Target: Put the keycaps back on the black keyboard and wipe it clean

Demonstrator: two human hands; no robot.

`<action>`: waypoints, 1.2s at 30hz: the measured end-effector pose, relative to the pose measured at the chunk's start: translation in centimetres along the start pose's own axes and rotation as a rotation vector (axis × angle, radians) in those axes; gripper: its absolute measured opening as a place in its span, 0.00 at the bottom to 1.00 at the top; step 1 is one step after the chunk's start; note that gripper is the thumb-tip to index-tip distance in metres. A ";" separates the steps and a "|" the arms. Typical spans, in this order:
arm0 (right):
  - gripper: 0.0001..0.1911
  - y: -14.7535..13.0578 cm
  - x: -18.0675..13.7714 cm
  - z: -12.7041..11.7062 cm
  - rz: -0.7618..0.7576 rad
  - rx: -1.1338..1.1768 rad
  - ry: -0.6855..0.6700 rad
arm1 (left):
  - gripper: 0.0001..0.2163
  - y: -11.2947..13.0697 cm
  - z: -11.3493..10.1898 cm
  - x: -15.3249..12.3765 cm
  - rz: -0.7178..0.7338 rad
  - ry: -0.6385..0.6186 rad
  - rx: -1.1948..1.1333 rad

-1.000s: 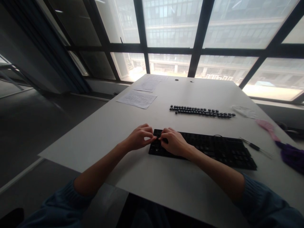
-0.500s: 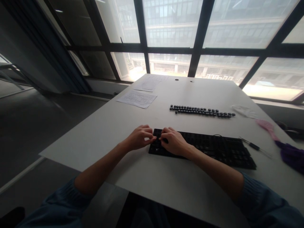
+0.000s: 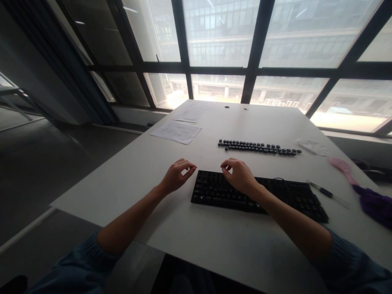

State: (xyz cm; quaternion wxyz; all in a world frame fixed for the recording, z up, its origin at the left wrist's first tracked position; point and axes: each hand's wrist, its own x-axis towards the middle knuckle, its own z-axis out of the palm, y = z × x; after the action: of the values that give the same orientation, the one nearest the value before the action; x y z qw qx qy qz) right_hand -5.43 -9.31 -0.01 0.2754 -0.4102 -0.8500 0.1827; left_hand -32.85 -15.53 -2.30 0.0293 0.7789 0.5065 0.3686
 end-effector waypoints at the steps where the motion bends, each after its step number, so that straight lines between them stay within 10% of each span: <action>1: 0.08 1.0 0.4 -0.6 0.037 -0.041 -0.013 | 0.09 0.1 -0.1 0.5 0.003 -0.003 0.014; 7: 0.10 7.1 4.5 -3.3 0.180 -0.274 -0.005 | 0.08 0.3 1.6 7.1 0.030 -0.126 0.060; 15: 0.10 9.8 9.7 -1.9 0.027 -0.414 -0.020 | 0.06 -1.8 10.0 16.2 -0.152 -0.193 0.110; 28: 0.11 11.5 11.7 0.7 -0.079 -0.461 -0.062 | 0.06 -3.9 14.0 17.5 -0.153 -0.205 0.082; 36: 0.13 11.3 11.7 1.5 -0.117 -0.470 -0.096 | 0.04 -2.4 10.0 15.8 -0.075 -0.157 -0.021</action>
State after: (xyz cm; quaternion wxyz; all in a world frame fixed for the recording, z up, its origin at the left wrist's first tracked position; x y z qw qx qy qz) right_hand -5.58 6.59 -3.47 0.1417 -0.4040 -0.9036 -0.0171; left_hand -25.23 1.72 -2.01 0.0908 0.7855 0.5276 0.3103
